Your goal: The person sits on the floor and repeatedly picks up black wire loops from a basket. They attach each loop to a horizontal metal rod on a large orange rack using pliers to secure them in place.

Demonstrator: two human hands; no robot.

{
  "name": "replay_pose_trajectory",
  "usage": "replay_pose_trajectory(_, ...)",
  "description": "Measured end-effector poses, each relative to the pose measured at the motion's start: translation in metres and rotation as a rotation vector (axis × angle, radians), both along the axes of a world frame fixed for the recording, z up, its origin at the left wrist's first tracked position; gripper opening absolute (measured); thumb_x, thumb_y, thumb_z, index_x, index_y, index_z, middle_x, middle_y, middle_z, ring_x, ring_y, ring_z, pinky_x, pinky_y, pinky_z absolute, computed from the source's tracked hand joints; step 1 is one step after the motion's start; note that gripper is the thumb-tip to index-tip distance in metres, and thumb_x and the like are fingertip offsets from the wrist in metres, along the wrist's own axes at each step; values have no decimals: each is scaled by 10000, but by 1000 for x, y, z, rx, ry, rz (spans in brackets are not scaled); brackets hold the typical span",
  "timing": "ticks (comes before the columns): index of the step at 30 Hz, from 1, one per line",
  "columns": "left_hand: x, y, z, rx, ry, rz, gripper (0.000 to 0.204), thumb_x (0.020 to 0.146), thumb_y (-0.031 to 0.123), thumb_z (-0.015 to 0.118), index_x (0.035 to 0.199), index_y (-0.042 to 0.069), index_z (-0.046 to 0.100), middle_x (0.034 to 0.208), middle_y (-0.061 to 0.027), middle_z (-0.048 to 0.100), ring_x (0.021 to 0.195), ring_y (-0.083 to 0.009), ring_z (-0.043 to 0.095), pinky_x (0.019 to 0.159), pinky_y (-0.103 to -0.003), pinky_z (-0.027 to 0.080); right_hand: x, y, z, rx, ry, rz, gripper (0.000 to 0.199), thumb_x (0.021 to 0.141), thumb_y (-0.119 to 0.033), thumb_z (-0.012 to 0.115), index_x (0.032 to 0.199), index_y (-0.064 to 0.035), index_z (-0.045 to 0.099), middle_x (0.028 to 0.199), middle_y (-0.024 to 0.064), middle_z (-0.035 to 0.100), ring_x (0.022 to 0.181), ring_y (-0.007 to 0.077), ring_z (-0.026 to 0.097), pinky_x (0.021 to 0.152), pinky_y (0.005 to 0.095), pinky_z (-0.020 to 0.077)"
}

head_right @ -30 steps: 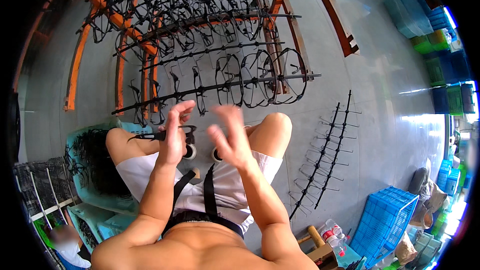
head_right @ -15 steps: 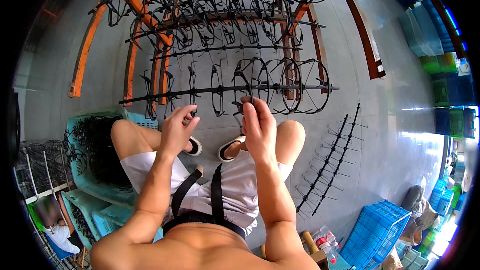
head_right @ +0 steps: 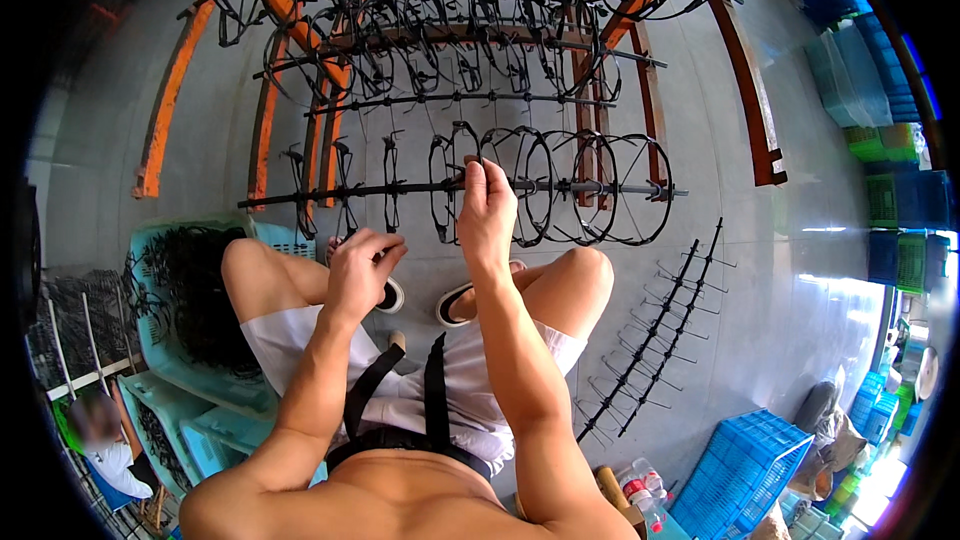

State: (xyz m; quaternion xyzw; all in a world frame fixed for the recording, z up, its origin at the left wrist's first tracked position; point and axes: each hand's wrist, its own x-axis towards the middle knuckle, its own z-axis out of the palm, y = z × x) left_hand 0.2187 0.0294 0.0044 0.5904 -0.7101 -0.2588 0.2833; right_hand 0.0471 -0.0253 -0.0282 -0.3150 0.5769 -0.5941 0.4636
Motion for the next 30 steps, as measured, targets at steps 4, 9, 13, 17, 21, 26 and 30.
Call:
replay_pose_trajectory(4,0,-1,-1,-56,1,-6,111,767,84,714,864,38,688,800,-109,639,728,-295,625,645,-361,495,-5,10,11,18,-76,53,265,980,-208,509,1100,13,593,735,-40,515,518,8,357,432,171,283)
replay_pose_trajectory(9,0,-3,-13,-203,65,0,119,767,95,726,857,33,679,785,-98,640,692,-280,618,609,-347,493,-10,32,-3,-73,-156,136,257,968,-158,517,1144,25,554,806,-9,539,666,40,430,596,183,364)
replay_pose_trajectory(13,-3,-12,-10,-228,85,7,127,768,77,730,871,24,678,777,-88,644,641,-235,616,572,-309,484,-13,58,-28,-156,-269,169,319,961,-121,516,1246,19,487,1026,20,538,927,82,503,839,207,408)
replay_pose_trajectory(17,-5,-12,-8,-191,158,49,122,770,64,727,872,15,681,783,-84,651,631,-195,618,574,-283,486,-10,68,-34,-177,-335,196,382,923,-51,571,1284,18,467,1059,10,555,948,80,522,841,208,424)
replay_pose_trajectory(21,-6,-15,-12,-204,174,20,122,790,99,720,883,30,681,780,-89,642,615,-233,614,557,-307,483,-2,71,-33,-149,-340,85,356,901,-35,607,1239,33,517,1016,27,602,900,85,562,818,217,461)
replay_pose_trajectory(26,-5,-8,-12,-200,116,-24,110,788,88,709,877,33,679,797,-99,642,652,-256,618,583,-326,488,5,71,-30,-127,-314,-1,316,908,-41,597,1208,43,540,1031,51,617,907,99,574,834,225,463)
replay_pose_trajectory(30,5,-6,-14,-248,102,1,89,782,59,699,859,24,671,814,-112,640,719,-290,633,622,-350,498,10,70,-23,-209,-58,101,392,922,-21,550,1300,10,451,1144,61,539,1028,121,524,883,231,423)
